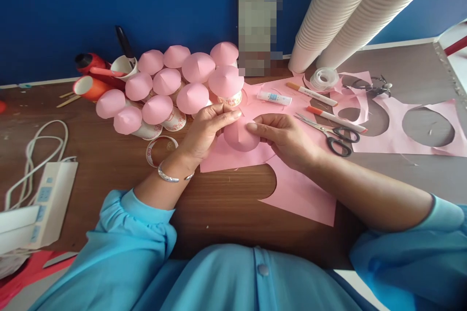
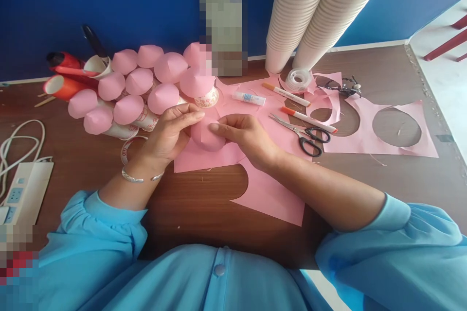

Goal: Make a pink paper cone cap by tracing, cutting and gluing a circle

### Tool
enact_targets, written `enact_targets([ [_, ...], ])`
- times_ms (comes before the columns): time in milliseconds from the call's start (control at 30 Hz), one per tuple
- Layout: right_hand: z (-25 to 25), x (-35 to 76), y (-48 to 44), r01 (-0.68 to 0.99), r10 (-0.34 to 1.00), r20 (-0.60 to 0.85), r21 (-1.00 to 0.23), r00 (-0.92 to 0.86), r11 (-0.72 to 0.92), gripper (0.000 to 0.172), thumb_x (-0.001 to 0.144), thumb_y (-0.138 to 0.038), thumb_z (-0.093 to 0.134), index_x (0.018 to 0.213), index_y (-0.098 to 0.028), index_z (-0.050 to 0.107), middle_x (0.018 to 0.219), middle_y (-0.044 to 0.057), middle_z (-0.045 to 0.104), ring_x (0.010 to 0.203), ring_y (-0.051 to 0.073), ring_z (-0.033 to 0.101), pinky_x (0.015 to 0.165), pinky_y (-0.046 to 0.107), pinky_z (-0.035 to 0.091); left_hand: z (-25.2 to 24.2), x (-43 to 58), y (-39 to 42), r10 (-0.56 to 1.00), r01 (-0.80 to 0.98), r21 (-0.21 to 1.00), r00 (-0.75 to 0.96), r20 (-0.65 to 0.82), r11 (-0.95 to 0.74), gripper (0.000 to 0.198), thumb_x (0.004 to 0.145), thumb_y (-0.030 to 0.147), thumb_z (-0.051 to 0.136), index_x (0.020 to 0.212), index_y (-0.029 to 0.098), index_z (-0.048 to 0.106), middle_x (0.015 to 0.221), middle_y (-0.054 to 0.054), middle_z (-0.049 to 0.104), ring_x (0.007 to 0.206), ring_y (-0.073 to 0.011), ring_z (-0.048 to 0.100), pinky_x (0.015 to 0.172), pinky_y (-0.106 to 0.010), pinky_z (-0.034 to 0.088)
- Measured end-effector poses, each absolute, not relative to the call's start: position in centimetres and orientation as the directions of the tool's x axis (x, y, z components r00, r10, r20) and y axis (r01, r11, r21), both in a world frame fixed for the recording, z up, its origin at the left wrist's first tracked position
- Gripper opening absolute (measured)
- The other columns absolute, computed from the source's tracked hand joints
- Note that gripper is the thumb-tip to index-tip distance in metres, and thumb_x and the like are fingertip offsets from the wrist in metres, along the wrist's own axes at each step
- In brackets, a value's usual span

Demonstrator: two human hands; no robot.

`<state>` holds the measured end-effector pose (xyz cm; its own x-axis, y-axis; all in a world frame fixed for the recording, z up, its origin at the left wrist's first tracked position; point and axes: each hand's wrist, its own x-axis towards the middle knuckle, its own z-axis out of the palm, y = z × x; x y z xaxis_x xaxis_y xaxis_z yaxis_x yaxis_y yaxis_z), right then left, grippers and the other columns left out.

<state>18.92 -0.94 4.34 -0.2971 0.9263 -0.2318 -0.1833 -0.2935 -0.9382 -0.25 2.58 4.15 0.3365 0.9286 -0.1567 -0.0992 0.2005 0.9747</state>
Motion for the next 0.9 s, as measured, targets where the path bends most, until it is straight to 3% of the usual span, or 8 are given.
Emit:
enact_targets([
  [233, 4.3, 19.4, -0.4, -0.061, 0.941, -0.196, -0.974, -0.275, -0.220, 0.057, 0.080, -0.069, 0.078, 0.059, -0.020, 0.057, 0.061, -0.003, 0.046, 0.062, 0.012, 0.039, 0.061, 0.030, 0.034, 3.9, -0.4, 2.6, 0.913, -0.163, 0.951, 0.361, -0.190, 0.263, 0.035, 0.084, 0.045, 0.082, 0.071, 0.017, 0.066, 0.070, 0.000, 0.057, 0.065, -0.0129, 0.051, 0.059, -0.027, 0.042],
  [400, 3.8, 19.8, -0.6, -0.032, 0.944, -0.220, -0.972, -0.246, -0.235, 0.066, 0.082, -0.077, 0.071, 0.056, -0.022, 0.046, 0.061, -0.003, 0.040, 0.060, 0.012, 0.037, 0.059, 0.030, 0.033, 3.2, -0.5, 2.5, 0.916, -0.104, 0.967, 0.357, -0.183, 0.234, 0.027, 0.083, 0.039, 0.084, 0.073, 0.018, 0.069, 0.068, 0.000, 0.059, 0.066, -0.0136, 0.053, 0.063, -0.028, 0.043],
  [600, 2.1, 19.7, -0.9, -0.149, 0.947, -0.202, -0.958, -0.251, -0.244, 0.060, 0.089, -0.075, 0.064, 0.069, -0.019, 0.061, 0.073, 0.002, 0.056, 0.071, 0.015, 0.052, 0.069, 0.030, 0.043, 2.9, -0.5, 2.4, 0.944, -0.137, 0.972, 0.298, -0.143, 0.191, 0.023, 0.084, 0.035, 0.081, 0.074, 0.018, 0.069, 0.066, 0.001, 0.056, 0.066, -0.0134, 0.051, 0.065, -0.029, 0.041],
  [767, 1.9, 19.9, -0.7, -0.165, 0.951, -0.170, -0.962, -0.259, -0.217, 0.058, 0.091, -0.071, 0.066, 0.067, -0.019, 0.061, 0.071, 0.000, 0.057, 0.069, 0.014, 0.052, 0.068, 0.029, 0.043, 3.0, -0.4, 2.5, 0.947, -0.144, 0.972, 0.291, -0.137, 0.185, 0.020, 0.084, 0.032, 0.079, 0.073, 0.019, 0.069, 0.066, 0.001, 0.056, 0.067, -0.0139, 0.051, 0.066, -0.029, 0.042],
  [900, 2.1, 20.1, -0.1, -0.216, 0.953, -0.142, -0.955, -0.269, -0.203, 0.043, 0.087, -0.057, 0.079, 0.072, -0.019, 0.067, 0.072, 0.000, 0.060, 0.070, 0.013, 0.054, 0.069, 0.028, 0.044, 3.2, -0.4, 2.7, 0.959, -0.156, 0.977, 0.264, -0.102, 0.147, 0.021, 0.085, 0.031, 0.078, 0.072, 0.019, 0.068, 0.067, 0.001, 0.056, 0.066, -0.0134, 0.052, 0.063, -0.027, 0.042],
])
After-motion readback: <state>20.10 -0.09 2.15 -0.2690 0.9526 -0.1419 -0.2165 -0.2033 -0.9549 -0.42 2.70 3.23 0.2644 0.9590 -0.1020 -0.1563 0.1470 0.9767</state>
